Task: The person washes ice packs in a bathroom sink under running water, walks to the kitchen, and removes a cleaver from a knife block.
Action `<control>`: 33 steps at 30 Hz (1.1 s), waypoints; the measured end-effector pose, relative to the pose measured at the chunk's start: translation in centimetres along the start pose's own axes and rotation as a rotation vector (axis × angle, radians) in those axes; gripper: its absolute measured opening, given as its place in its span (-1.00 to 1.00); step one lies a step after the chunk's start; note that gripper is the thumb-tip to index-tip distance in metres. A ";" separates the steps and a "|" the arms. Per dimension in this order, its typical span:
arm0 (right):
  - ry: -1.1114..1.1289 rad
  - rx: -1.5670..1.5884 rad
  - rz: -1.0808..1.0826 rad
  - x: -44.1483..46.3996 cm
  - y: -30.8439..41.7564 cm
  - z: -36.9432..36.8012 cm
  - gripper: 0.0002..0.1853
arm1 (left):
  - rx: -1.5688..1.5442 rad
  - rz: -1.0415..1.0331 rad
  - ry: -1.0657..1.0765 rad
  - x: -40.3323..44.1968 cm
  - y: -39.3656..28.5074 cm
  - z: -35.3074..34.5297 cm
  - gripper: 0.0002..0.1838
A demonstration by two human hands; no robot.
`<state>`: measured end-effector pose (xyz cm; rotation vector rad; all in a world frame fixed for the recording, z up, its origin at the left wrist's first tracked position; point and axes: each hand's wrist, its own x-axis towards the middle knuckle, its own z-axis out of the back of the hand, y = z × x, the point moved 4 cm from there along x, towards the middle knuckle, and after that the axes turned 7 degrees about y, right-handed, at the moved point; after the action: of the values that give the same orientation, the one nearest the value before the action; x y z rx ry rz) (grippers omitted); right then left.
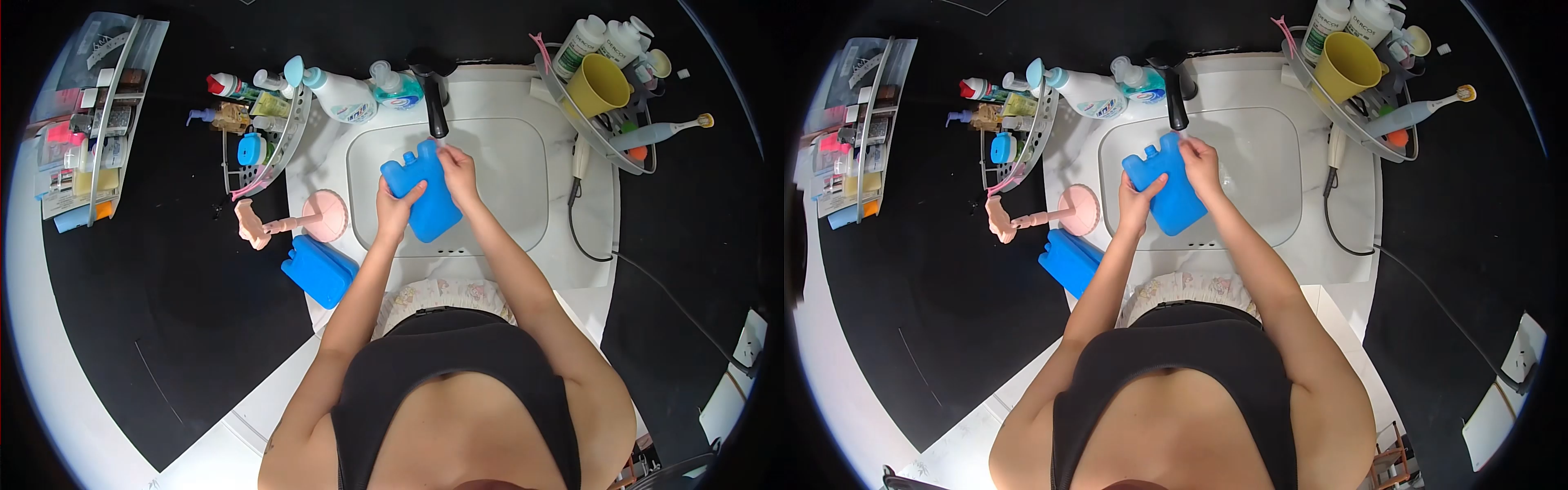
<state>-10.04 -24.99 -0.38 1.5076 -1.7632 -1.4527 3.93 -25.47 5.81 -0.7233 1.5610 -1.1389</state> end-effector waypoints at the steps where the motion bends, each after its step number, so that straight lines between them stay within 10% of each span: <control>1: -0.005 -0.027 0.002 -0.2 -0.1 0.0 -0.74 | -0.009 0.000 0.002 0.1 0.0 0.1 -0.48; 6: 0.089 -0.260 0.311 -0.4 1.3 -1.8 -0.65 | -0.047 0.006 0.036 0.3 0.3 0.5 -0.47; 11: 0.065 -0.616 0.055 2.7 -2.0 0.2 -0.60 | 0.060 -0.017 0.048 -0.3 0.5 -0.7 -0.48; 14: 0.127 -0.319 -0.288 3.4 -2.8 1.1 -0.58 | 0.022 -0.024 0.026 -0.2 0.6 -0.8 -0.48; 18: 0.357 0.096 -0.167 -0.5 2.1 -1.3 -0.65 | -0.109 0.045 0.054 0.9 0.4 1.0 -0.50; 33: 0.145 -0.001 -0.158 1.1 -0.5 0.5 -0.72 | 0.172 -0.110 0.152 0.0 1.6 -0.2 -0.55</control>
<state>-10.57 -25.69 -1.39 1.7395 -1.5893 -1.3782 3.87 -24.82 4.36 -0.6250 1.5403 -1.4195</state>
